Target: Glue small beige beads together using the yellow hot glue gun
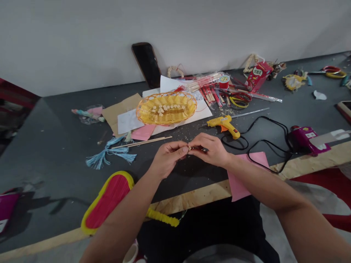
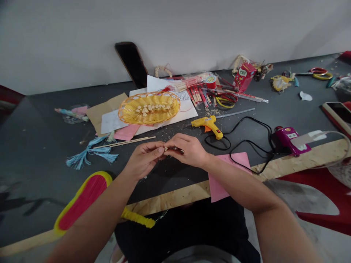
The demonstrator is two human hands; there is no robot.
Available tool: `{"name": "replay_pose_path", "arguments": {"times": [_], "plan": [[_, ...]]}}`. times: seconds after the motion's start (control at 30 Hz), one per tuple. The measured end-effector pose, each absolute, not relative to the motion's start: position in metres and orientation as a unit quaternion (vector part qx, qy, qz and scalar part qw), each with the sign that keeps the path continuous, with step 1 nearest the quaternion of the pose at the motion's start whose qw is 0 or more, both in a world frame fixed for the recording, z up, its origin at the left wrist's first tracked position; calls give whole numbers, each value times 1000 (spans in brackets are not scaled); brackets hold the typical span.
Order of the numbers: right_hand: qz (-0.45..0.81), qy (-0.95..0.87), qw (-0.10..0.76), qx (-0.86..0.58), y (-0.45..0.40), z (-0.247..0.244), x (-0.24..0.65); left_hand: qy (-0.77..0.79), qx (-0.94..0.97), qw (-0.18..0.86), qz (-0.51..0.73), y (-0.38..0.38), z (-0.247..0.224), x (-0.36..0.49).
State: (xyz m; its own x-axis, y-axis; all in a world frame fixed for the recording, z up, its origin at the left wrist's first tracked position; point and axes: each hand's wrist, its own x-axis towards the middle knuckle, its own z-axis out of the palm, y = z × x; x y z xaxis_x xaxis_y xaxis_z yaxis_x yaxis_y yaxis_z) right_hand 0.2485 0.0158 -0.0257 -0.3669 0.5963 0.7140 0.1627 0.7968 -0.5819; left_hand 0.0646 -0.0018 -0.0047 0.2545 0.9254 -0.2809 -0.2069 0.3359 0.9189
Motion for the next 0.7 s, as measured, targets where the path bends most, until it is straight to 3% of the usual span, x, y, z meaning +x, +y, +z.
{"name": "replay_pose_path", "arguments": {"times": [0.7], "plan": [[195, -811, 499, -233, 17, -26, 248, 436, 406, 689, 413, -2, -12, 61]]}}
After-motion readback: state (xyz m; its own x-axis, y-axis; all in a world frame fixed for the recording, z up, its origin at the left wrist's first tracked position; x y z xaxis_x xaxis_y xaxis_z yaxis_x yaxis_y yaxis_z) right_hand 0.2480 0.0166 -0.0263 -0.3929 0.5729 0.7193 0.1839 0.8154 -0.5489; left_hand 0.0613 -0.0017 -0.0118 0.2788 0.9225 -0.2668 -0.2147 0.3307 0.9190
